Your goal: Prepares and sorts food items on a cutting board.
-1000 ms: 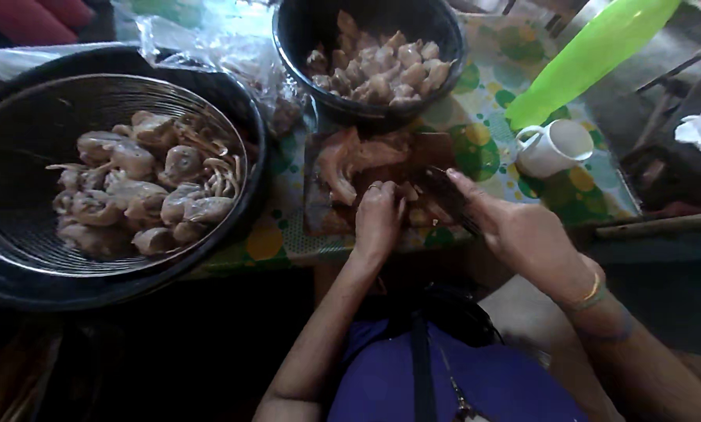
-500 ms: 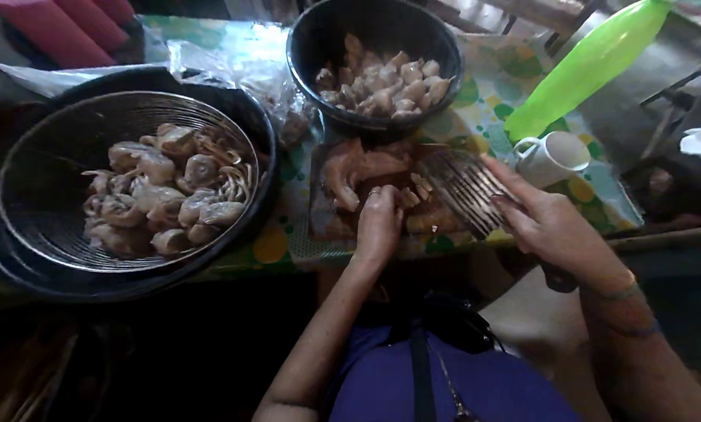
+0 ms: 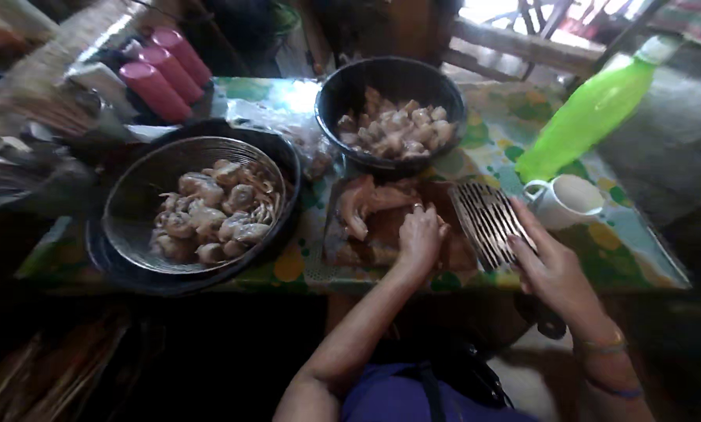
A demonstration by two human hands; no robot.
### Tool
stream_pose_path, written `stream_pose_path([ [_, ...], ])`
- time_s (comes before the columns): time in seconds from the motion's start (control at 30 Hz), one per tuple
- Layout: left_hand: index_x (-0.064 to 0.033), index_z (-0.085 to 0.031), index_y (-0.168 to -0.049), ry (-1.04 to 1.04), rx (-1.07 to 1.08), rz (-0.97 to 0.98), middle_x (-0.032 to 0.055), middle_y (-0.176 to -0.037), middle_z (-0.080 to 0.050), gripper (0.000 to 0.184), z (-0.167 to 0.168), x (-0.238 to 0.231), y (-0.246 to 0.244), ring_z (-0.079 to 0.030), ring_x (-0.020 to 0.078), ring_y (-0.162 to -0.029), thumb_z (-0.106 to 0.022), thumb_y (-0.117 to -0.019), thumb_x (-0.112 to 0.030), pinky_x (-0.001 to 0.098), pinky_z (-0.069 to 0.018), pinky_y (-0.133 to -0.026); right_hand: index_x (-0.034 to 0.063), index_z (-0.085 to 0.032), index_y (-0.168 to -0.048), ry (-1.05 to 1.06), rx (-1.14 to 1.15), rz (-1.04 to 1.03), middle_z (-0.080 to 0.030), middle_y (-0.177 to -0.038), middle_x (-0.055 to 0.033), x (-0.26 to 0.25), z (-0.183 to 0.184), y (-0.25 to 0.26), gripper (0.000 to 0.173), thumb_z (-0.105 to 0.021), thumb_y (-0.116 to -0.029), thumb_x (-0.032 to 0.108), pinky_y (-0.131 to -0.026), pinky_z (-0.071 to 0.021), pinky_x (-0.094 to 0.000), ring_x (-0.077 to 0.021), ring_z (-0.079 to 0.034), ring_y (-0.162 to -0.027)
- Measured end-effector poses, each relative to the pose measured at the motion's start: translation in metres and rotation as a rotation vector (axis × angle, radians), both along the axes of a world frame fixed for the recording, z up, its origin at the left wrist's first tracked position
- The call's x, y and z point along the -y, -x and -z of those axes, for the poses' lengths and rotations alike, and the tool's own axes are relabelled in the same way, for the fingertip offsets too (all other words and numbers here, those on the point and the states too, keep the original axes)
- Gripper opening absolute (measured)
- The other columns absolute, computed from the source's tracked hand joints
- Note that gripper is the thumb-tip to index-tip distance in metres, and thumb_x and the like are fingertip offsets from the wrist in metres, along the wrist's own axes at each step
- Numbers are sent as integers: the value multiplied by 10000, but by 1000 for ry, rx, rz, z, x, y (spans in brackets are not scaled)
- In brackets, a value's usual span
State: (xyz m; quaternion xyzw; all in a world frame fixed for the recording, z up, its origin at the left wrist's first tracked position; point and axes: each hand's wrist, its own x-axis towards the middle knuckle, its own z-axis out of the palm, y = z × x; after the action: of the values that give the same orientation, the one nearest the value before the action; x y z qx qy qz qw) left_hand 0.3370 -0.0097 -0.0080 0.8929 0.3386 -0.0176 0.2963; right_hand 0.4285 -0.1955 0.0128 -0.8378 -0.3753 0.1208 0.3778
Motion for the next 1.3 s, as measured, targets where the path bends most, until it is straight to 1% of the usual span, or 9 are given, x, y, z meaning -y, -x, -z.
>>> stream_pose_path([
  [0.13, -5, -539, -1438, -36, 45, 30, 281, -1481, -507, 397, -10, 6, 3, -581, 454, -1275, -506, -1071, -153, 546, -532, -989, 176, -274, -1636, -161, -104, 10, -682, -1045, -187, -13, 12, -5, 597, -451, -1067, 181, -464, -516, -346, -134, -557, -506],
  [0.27, 23, -546, -1408, -110, 83, 57, 301, -1404, -556, 396, -1, 5, -2, -637, 458, -1176, -553, -1034, -108, 546, -565, -910, 98, -177, -1644, -260, -236, -6, -425, -1522, -243, -27, 14, -13, 612, -403, -1075, 118, -532, -529, -311, -99, -580, -621],
  [0.37, 23, -534, -1398, -151, 61, 66, 301, -1344, -585, 389, 0, 5, -5, -658, 456, -1125, -561, -1022, -74, 547, -574, -868, 70, -171, -1638, -323, -249, 10, -481, -1425, -241, -32, 15, -13, 612, -414, -1078, 107, -500, -514, -270, -64, -558, -584],
  [0.63, 70, -567, -1338, -147, 119, 57, 306, -1283, -618, 327, -3, 6, -2, -669, 433, -1126, -490, -1072, -103, 507, -569, -913, 82, -221, -1632, -393, -221, 70, -513, -1450, -201, -21, 33, -16, 614, -448, -1062, 91, -440, -490, -234, -22, -526, -508],
  [0.77, 49, -575, -1338, 51, 119, 36, 305, -1325, -587, 329, -14, -7, 5, -620, 423, -1215, -545, -1033, -69, 525, -518, -1009, 104, -202, -1638, -408, -283, 71, -466, -1504, -176, -21, 30, -15, 616, -438, -1069, 87, -446, -496, -227, -5, -527, -525],
  [0.93, 78, -607, -1290, 313, 333, 10, 247, -1174, -674, 317, -25, -27, 24, -667, 303, -1086, -547, -1034, -99, 441, -523, -990, 112, -264, -1627, -468, -297, 93, -537, -1460, -133, -29, 38, -22, 619, -493, -1052, 95, -461, -518, -247, -39, -580, -568],
  [1.07, 24, -611, -1288, 436, 313, -28, 187, -1098, -680, 291, -4, -27, 22, -662, 233, -968, -517, -1073, -149, 407, -534, -899, 101, -222, -1630, -519, -409, 158, -625, -1283, -95, -25, 45, -27, 639, -508, -1058, 88, -436, -518, -218, -40, -580, -535],
  [1.17, -7, -604, -1262, 402, 331, 7, 159, -1035, -679, 239, 13, -22, 12, -658, 218, -862, -541, -1059, -117, 408, -549, -814, 165, -216, -1641, -552, -468, 219, -662, -1125, -84, -21, 51, -33, 649, -495, -1062, 72, -445, -538, -234, -79, -596, -524],
  [1.3, -16, -604, -1253, 291, 312, 84, 153, -1031, -681, 253, 12, -12, -8, -669, 233, -868, -569, -1063, -179, 420, -558, -828, 198, -222, -1642, -599, -507, 272, -675, -1007, -83, -19, 54, -38, 647, -492, -1068, 73, -413, -527, -239, -93, -593, -498],
])
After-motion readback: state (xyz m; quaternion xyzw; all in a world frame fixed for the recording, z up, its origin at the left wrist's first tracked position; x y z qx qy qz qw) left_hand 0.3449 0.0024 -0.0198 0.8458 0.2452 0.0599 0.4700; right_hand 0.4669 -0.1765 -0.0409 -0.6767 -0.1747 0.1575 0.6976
